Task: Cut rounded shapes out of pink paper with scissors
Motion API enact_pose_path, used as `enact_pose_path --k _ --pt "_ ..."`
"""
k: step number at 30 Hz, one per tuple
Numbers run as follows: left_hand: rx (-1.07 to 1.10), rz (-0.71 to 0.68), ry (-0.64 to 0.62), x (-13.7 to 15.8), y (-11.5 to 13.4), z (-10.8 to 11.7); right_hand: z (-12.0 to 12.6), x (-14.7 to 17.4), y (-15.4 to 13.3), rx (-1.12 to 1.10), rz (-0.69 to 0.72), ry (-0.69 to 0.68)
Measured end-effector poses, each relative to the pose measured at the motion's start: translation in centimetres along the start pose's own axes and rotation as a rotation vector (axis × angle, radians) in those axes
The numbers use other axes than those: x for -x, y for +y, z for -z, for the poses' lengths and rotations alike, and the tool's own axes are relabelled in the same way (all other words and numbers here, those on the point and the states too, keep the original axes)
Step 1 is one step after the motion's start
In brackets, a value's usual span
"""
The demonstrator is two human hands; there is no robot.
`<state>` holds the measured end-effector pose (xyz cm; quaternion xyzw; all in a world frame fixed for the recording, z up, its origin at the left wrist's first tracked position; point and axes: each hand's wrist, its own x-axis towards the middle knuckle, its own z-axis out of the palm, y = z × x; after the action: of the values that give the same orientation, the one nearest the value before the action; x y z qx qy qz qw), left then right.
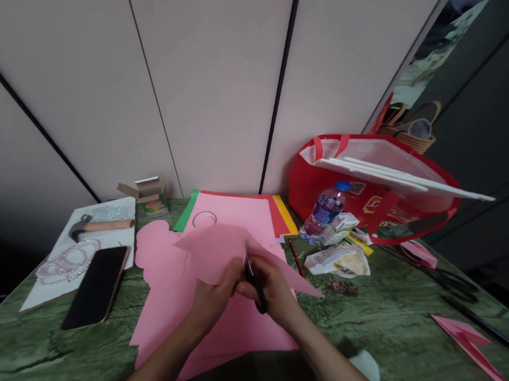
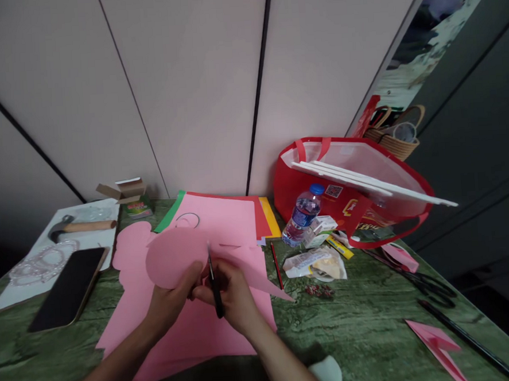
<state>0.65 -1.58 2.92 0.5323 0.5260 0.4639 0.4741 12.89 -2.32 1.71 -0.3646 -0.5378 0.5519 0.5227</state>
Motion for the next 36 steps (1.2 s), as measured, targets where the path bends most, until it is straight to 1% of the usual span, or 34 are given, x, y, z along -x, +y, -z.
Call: enact_pose_path --k 4,9,14,21,26,30,36 --pt "-0.011 -0.016 -0.009 0.0 0.0 0.1 0.2 0.0 -0.2 0.044 0.005 -0.001" --pt "-0.002 -0.02 -0.037 -0.1 0.3 0.0 0.1 0.1 -0.5 0.017 0.015 -0.019" --pt "-0.017 -0.047 -0.058 0.0 0.6 0.1 0.1 0.1 -0.4 0.008 -0.016 -0.02" --pt "-0.011 -0.043 -0.067 -0.1 0.5 0.0 0.0 0.2 -0.1 -0.027 -0.032 -0.017" --pt "-0.006 -0.033 -0.094 0.0 1.4 0.1 0.1 0.3 0.0 -0.014 -0.055 -0.019" --pt "-0.01 -0.007 -0.123 0.2 1.9 0.2 0.2 0.3 0.1 -0.025 -0.046 -0.028" --pt "-0.057 -0.04 -0.06 -0.2 0.9 0.4 0.4 0.3 0.4 -0.04 -0.066 -0.018"
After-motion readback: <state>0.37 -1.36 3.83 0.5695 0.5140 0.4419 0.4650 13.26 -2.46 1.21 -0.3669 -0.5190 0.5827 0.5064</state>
